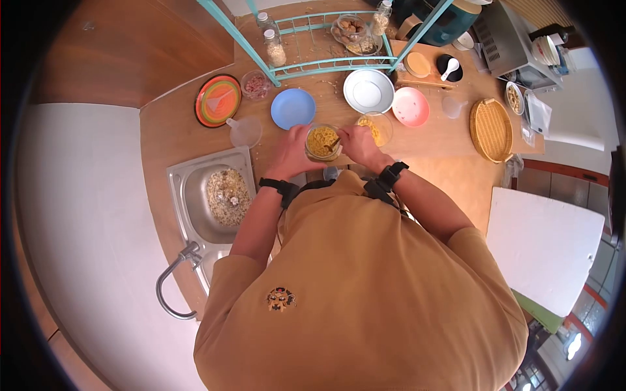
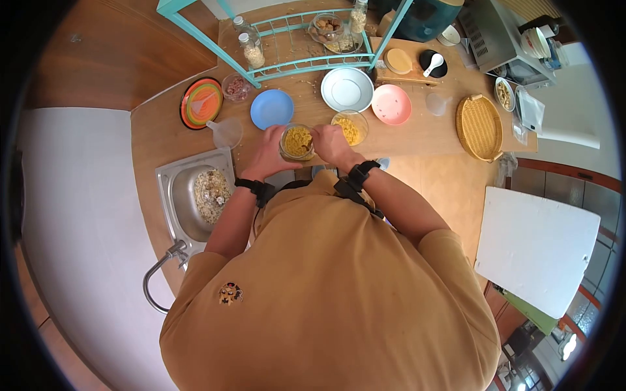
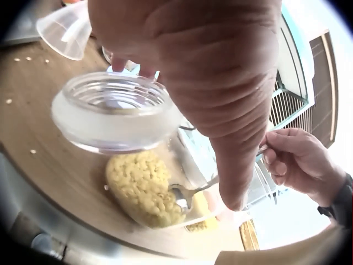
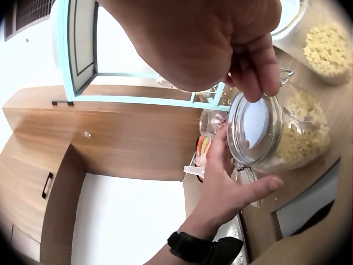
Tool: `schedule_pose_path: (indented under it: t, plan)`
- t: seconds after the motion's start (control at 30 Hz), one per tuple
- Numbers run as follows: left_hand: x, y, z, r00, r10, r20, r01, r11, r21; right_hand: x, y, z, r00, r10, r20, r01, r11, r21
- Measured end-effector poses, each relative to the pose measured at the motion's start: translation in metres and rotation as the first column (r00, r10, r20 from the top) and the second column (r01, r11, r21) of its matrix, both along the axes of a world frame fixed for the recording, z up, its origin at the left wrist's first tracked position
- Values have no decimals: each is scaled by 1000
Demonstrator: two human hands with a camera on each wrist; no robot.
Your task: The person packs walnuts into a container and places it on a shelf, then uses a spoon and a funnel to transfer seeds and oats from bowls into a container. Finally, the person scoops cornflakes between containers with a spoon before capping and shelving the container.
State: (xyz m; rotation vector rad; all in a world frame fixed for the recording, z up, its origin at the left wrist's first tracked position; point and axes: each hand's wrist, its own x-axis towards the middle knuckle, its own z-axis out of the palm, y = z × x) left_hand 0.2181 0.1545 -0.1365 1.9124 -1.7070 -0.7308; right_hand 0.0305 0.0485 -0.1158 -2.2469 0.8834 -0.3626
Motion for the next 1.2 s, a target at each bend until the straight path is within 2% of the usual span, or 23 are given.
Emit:
schedule_pose_path:
  t: [0.03,0.07,0.1,0.13,0.2,0.23,0.3,0.43,0.5,0.53,0.6,0.7,1.2]
  plan:
    - [-4,-3,-1,1000,-7,-3,6,999,-45,-2,3,-5,1000,-6,-1,6,1000,5]
    - [-7,-6,-2,1000,-12,-4,12,999,-41,-3,8,-10,992,-124,36,111,959,261]
    - [-10,-9,-2,1000,6,15,-5,998,-60,-6,11,-15,968,-248,42,194,843,502]
    - [-12,-11,-4,999,24,32,-22,997,-79,-7,13,-13,966,-255,39,201,840,504]
    - [-14,-13,-10,998,9,57,-1,992,-125,-9,17,-7,923,-384,31,255,669,698]
    - [-15,-15,-9,996,0,84,14,985,-174,-11,16,-11,919,-392,30,261,666,699]
    - [-19,-14,-8,999,22,44,-14,987,-162,-16,16,-23,878,-477,45,267,566,780]
    - [-23,-12,-3,996,87,-3,-86,988,-131,-26,16,-7,835,-543,83,270,538,799]
    - [-23,-13,-4,997,80,-6,-80,987,-139,-32,13,0,780,-622,65,242,396,886]
    - [-23,-14,-5,997,79,-6,-79,986,-146,-36,13,1,779,-624,66,242,396,886]
    - [-22,-15,-6,997,74,9,-72,985,-154,-44,12,1,719,-695,29,218,265,939]
    - [-23,-13,-3,997,71,17,-68,986,-155,-55,13,-11,675,-738,12,211,209,955]
    - [-27,-24,-6,998,62,-23,-65,985,-159,-90,7,-3,591,-803,76,142,196,970]
